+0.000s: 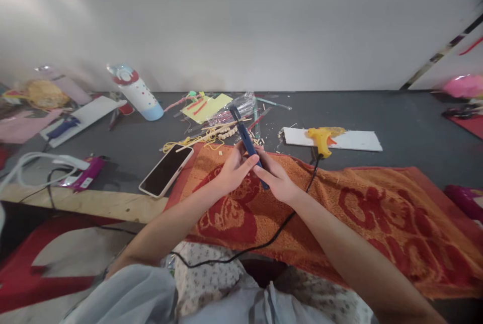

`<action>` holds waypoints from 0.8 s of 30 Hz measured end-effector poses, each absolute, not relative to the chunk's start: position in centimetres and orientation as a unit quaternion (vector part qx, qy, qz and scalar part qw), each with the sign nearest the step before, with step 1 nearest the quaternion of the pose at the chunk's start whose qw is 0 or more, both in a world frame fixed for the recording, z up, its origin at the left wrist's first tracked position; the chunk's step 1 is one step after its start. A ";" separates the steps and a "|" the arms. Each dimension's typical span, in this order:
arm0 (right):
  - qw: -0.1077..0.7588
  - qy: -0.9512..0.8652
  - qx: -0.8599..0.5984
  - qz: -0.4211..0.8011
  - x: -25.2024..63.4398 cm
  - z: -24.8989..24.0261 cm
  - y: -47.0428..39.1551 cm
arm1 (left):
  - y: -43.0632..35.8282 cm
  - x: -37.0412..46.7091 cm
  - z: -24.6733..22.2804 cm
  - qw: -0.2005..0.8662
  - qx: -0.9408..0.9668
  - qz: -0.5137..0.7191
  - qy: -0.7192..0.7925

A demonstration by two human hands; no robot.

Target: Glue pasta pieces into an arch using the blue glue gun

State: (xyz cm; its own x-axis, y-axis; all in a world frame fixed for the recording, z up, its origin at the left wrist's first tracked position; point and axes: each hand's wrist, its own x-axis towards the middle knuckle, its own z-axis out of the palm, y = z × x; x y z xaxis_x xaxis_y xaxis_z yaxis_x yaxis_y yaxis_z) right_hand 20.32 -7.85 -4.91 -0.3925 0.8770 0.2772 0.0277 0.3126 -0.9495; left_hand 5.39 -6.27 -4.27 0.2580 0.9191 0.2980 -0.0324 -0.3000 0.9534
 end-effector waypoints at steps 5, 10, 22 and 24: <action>0.441 -0.685 -0.334 0.474 20.3 -5.0 -7.8 | -6.1 5.4 -4.4 0.477 0.633 0.501 0.347; 0.434 -0.687 -0.344 0.471 20.3 -5.1 -7.8 | -6.1 5.5 -4.5 0.471 0.636 0.502 0.348; 0.431 -0.676 -0.343 0.489 20.4 -4.8 -7.7 | -5.9 5.5 -4.4 0.423 0.660 0.504 0.363; 0.437 -0.667 -0.341 0.498 20.4 -4.8 -7.7 | -5.8 5.1 -3.9 0.380 0.690 0.475 0.392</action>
